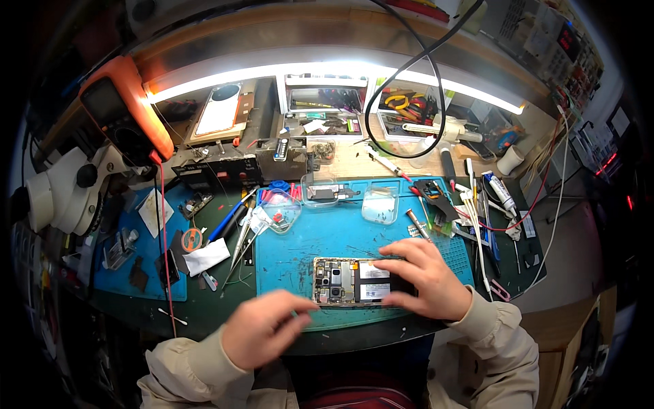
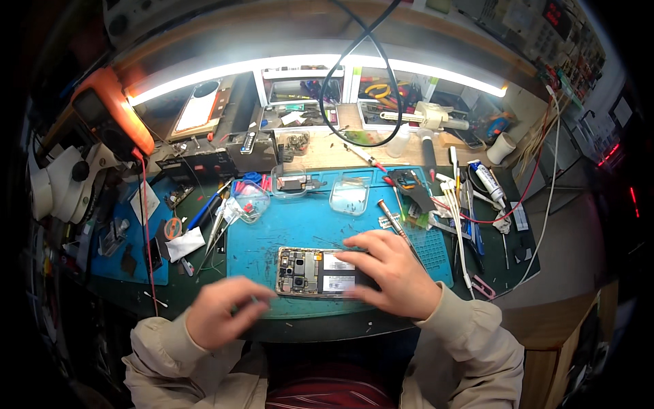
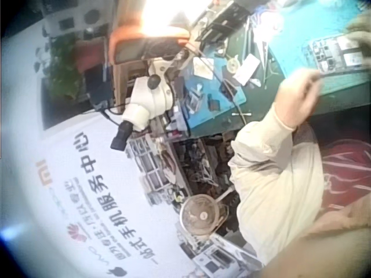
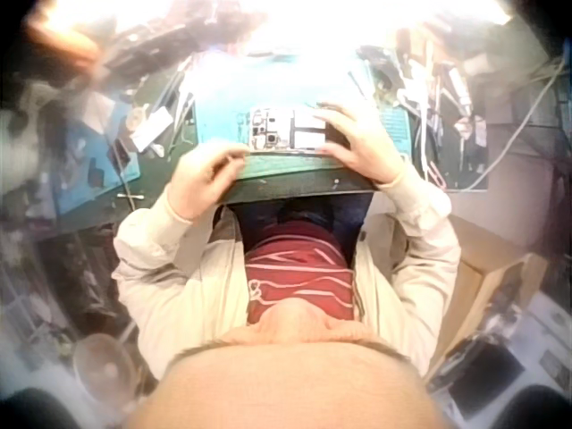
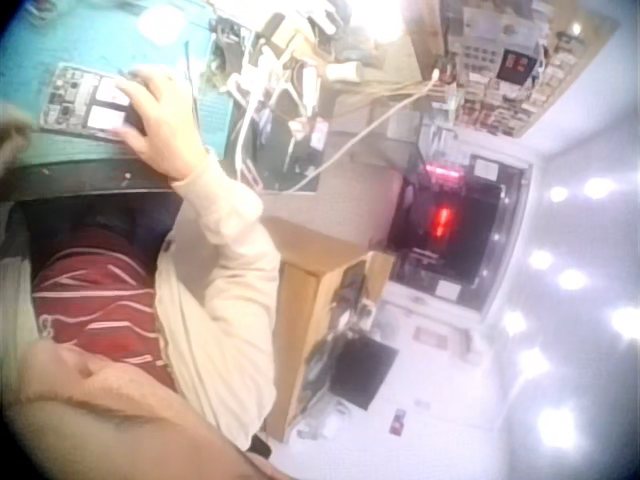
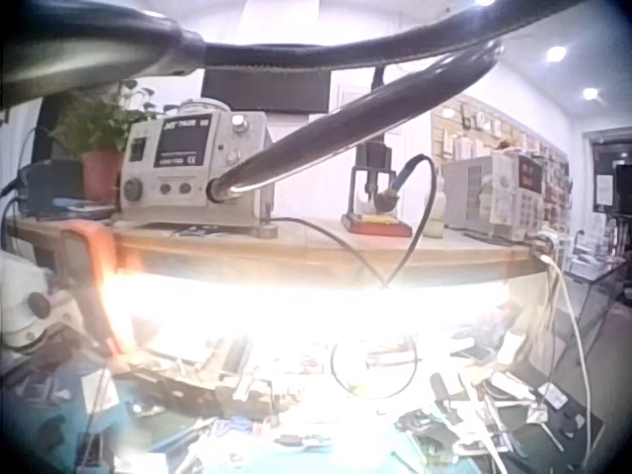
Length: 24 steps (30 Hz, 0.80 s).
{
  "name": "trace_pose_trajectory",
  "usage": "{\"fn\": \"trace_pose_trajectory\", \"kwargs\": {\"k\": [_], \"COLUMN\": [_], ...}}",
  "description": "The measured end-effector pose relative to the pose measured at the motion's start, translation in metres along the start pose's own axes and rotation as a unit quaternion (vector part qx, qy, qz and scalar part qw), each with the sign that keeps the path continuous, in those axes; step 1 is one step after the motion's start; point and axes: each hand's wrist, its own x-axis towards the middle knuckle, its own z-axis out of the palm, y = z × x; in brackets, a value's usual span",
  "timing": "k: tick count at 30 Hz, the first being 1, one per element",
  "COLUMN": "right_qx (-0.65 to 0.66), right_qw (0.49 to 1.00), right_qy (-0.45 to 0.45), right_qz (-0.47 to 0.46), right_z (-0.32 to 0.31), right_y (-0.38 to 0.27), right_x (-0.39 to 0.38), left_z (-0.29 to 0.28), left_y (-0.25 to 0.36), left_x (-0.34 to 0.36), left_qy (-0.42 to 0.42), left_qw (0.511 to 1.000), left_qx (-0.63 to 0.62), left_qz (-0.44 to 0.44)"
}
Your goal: The person disassembles a smartphone, removes the back cover, and manipulates internal components including the battery and camera module. They use a screwdriver and tweezers to adjust parts and test the device by connecting a charging cable.
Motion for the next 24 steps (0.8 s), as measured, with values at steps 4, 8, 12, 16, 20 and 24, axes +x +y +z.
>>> {"fn": "trace_pose_trajectory", "kwargs": {"k": [4,8,12,16,20,24], "right_qx": [0.095,0.062,0.033,-0.066,-0.116,-0.109], "right_qw": [0.989,0.992,0.992,0.981,0.966,0.958], "right_qy": [0.054,0.084,0.078,0.118,0.082,0.084], "right_qz": [0.099,0.076,0.097,0.138,0.215,0.250], "right_z": [0.010,0.017,0.010,-0.006,-0.026,-0.018], "right_y": [-0.009,-0.016,-0.016,0.000,0.001,-0.001], "right_x": [0.020,0.029,0.021,0.000,-0.026,-0.045], "left_z": [-0.019,-0.006,-0.003,-0.006,0.000,-0.003], "left_y": [-0.003,-0.022,-0.045,-0.054,-0.054,-0.047], "left_x": [0.031,0.050,0.051,0.046,0.048,0.052], "left_qy": [0.050,0.083,0.089,0.076,0.084,0.030], "left_qw": [0.995,0.990,0.979,0.974,0.981,0.984], "left_qx": [0.082,0.095,0.143,0.165,0.127,0.118], "left_qz": [0.027,0.070,0.119,0.133,0.116,0.128]}}
